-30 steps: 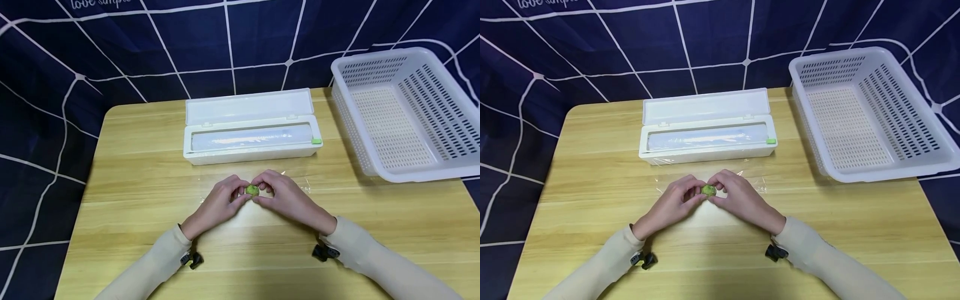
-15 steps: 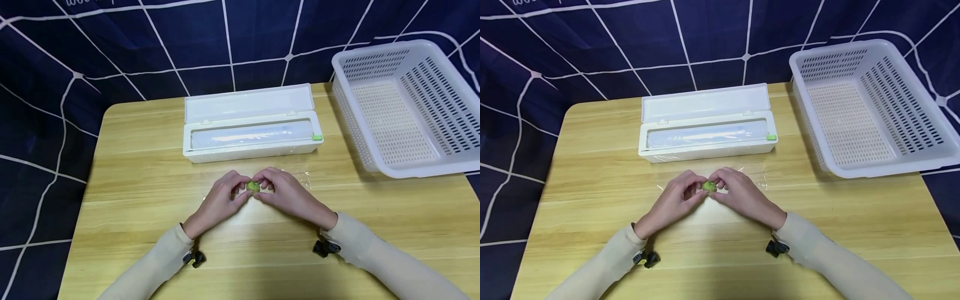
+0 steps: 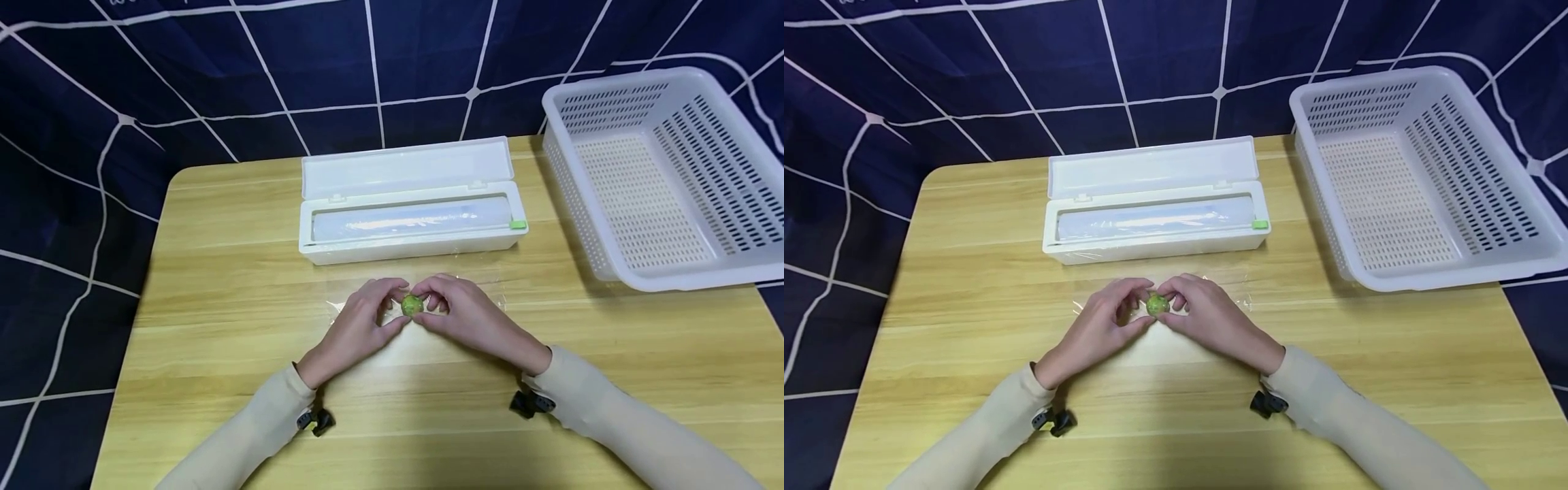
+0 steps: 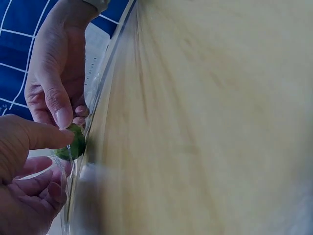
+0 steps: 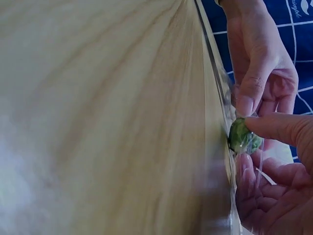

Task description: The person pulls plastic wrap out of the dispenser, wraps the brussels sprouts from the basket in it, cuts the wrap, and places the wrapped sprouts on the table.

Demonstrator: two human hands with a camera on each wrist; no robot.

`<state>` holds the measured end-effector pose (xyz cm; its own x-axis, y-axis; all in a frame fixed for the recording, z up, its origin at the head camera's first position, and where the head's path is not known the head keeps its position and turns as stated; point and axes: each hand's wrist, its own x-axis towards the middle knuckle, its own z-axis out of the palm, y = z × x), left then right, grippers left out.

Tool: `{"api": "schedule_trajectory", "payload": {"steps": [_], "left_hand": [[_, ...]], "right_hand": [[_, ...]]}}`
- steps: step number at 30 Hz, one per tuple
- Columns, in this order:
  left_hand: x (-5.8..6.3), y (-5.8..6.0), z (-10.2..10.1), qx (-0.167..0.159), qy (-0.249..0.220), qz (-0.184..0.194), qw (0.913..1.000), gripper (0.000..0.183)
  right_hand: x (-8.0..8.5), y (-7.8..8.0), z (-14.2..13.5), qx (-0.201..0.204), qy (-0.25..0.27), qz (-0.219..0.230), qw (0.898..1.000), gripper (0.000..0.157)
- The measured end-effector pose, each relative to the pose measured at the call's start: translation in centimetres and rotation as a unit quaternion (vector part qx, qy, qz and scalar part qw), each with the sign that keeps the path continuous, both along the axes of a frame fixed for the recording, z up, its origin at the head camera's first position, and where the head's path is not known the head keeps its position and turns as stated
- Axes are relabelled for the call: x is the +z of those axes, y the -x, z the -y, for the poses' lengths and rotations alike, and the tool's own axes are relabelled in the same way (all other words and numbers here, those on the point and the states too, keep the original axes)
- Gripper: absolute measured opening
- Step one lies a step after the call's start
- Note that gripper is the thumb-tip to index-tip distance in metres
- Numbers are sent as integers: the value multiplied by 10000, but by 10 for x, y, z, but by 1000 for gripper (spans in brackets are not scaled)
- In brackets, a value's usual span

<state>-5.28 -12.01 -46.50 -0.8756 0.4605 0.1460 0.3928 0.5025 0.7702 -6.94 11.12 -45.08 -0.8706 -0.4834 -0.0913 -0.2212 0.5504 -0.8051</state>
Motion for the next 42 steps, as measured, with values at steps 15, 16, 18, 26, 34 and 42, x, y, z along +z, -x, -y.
{"api": "schedule_trajectory", "payload": {"steps": [15,16,18,26,34,42], "left_hand": [[4,0,-2,-121,161,-105,9997,27],[5,0,-3,-130,194,-117,9997,27],[5,0,-3,-151,234,-144,9995,27],[8,1,-2,-240,387,-170,9988,25],[7,1,0,-269,349,-129,9989,21],[5,0,-1,-257,314,-160,9990,23]], "right_hand": [[3,-1,-1,141,-12,145,9998,28],[4,-1,-1,141,-18,135,9998,28],[3,-1,-1,180,3,126,9998,27],[5,1,-1,281,-50,164,9995,26],[5,2,-1,367,-93,222,9990,23],[6,0,-3,366,-175,203,9990,24]]}}
